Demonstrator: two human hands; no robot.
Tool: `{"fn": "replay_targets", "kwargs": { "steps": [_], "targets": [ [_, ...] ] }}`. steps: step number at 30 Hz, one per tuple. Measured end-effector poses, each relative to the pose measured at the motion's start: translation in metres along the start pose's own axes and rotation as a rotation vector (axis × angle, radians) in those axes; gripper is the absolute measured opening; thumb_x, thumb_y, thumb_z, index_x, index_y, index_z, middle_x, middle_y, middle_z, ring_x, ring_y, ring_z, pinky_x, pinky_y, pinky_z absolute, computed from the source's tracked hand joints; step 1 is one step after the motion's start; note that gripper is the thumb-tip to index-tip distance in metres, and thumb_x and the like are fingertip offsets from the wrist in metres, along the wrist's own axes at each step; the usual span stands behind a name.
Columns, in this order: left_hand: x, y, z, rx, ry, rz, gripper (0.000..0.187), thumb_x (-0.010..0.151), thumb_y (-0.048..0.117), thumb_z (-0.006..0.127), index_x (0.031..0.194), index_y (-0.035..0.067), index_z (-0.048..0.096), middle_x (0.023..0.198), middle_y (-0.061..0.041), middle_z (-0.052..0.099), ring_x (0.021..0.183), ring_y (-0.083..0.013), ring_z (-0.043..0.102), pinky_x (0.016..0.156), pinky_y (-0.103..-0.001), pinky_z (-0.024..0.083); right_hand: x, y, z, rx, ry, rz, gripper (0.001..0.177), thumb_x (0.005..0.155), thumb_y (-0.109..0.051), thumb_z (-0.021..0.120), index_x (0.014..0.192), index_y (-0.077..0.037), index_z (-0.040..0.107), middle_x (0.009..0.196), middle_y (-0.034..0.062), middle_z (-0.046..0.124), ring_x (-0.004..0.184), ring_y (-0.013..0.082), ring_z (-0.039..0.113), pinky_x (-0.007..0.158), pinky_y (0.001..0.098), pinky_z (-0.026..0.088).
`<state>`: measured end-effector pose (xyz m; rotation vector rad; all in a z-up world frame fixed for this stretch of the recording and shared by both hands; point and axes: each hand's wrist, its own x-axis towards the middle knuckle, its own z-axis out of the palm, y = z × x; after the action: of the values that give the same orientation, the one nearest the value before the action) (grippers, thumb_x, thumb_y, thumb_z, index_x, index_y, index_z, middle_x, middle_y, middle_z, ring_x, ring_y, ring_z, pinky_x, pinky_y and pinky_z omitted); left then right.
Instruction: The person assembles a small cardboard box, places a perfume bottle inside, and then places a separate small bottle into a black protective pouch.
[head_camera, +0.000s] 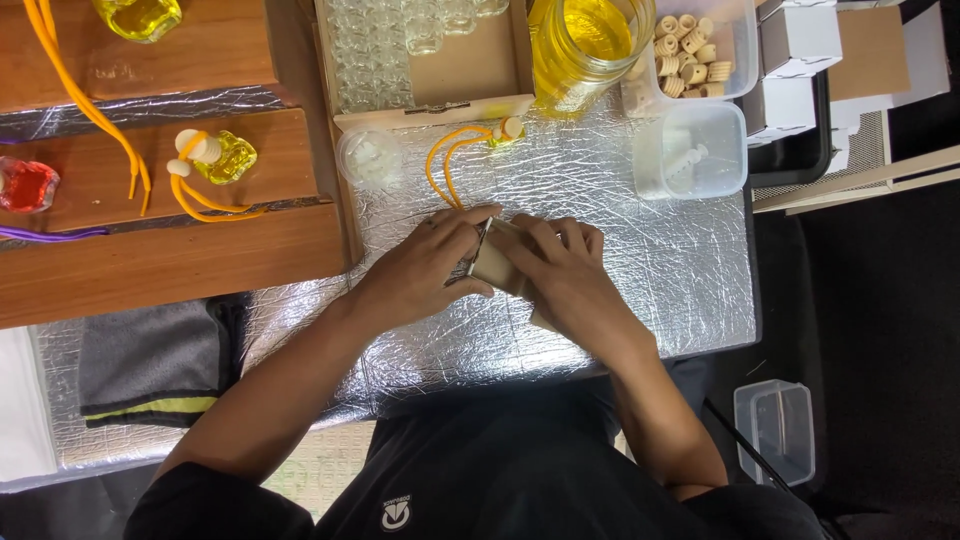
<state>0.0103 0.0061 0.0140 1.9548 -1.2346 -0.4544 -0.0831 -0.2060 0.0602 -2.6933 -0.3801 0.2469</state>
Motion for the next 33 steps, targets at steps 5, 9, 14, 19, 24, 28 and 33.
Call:
{"fn": "replay_targets", "kwargs": {
  "steps": [5, 9, 14, 19, 24, 28, 33],
  "targets": [
    [-0.001, -0.006, 0.005, 0.038, 0.012, 0.02, 0.039, 0.092, 0.03, 0.078, 0.096, 0.007, 0.047, 0.144, -0.02, 0.052, 0.134, -0.042, 0.052, 0.107, -0.055, 0.047, -0.003, 0.01, 0.007, 0.124, 0.017, -0.026, 0.039, 0.091, -0.008, 0.058, 0.125, -0.024, 0.068, 0.141, 0.0084, 0.049, 0.115, 0.0345, 0.044, 0.102, 0.0513, 0.026],
    [-0.003, -0.006, 0.008, 0.11, 0.034, 0.025, 0.039, 0.091, 0.031, 0.079, 0.094, 0.01, 0.047, 0.142, -0.016, 0.052, 0.135, -0.0381, 0.051, 0.106, -0.056, 0.044, -0.005, 0.013, 0.01, 0.217, 0.009, -0.033, 0.039, 0.093, -0.033, 0.059, 0.129, -0.023, 0.069, 0.144, 0.0097, 0.048, 0.115, 0.0339, 0.041, 0.109, 0.0554, 0.019],
    [-0.006, -0.017, 0.016, 0.172, 0.075, 0.059, 0.044, 0.09, 0.042, 0.079, 0.094, 0.011, 0.048, 0.14, -0.014, 0.051, 0.133, -0.0376, 0.052, 0.104, -0.055, 0.044, -0.007, 0.01, 0.013, 0.142, 0.128, -0.045, 0.036, 0.09, -0.033, 0.073, 0.123, -0.019, 0.071, 0.146, 0.0095, 0.05, 0.124, 0.0336, 0.042, 0.116, 0.0589, 0.012],
    [-0.008, -0.007, 0.001, 0.042, 0.089, 0.12, 0.046, 0.089, 0.049, 0.078, 0.097, 0.012, 0.052, 0.127, -0.014, 0.058, 0.124, -0.0376, 0.059, 0.101, -0.055, 0.043, -0.015, -0.002, -0.007, 0.116, 0.227, 0.042, 0.054, 0.085, -0.023, 0.079, 0.134, -0.016, 0.057, 0.153, 0.0123, 0.042, 0.136, 0.0355, 0.04, 0.117, 0.0602, 0.014],
    [-0.008, -0.007, 0.0, -0.093, 0.091, 0.124, 0.045, 0.097, 0.031, 0.071, 0.128, 0.008, 0.048, 0.11, -0.008, 0.072, 0.107, -0.0285, 0.07, 0.099, -0.05, 0.044, -0.033, -0.004, -0.009, 0.264, 0.11, 0.289, 0.071, 0.082, -0.018, 0.084, 0.144, -0.012, 0.05, 0.121, 0.0111, 0.05, 0.108, 0.0357, 0.06, 0.093, 0.0455, 0.049],
    [-0.009, -0.008, 0.004, -0.049, 0.017, 0.139, 0.062, 0.098, 0.028, 0.069, 0.15, 0.006, 0.044, 0.104, -0.009, 0.073, 0.106, -0.0288, 0.068, 0.101, -0.05, 0.04, -0.04, -0.01, -0.017, 0.387, 0.008, 0.381, 0.064, 0.084, -0.017, 0.081, 0.141, -0.012, 0.051, 0.097, 0.0068, 0.058, 0.087, 0.027, 0.071, 0.076, 0.0421, 0.06],
    [-0.007, -0.002, 0.007, 0.065, -0.053, 0.163, 0.062, 0.096, 0.036, 0.071, 0.147, 0.007, 0.051, 0.104, -0.008, 0.069, 0.107, -0.0274, 0.062, 0.103, -0.049, 0.035, -0.044, -0.022, -0.018, 0.431, 0.045, 0.359, 0.077, 0.074, -0.016, 0.089, 0.141, -0.007, 0.052, 0.111, 0.0154, 0.062, 0.108, 0.0363, 0.069, 0.089, 0.0465, 0.058]
  ]
}}
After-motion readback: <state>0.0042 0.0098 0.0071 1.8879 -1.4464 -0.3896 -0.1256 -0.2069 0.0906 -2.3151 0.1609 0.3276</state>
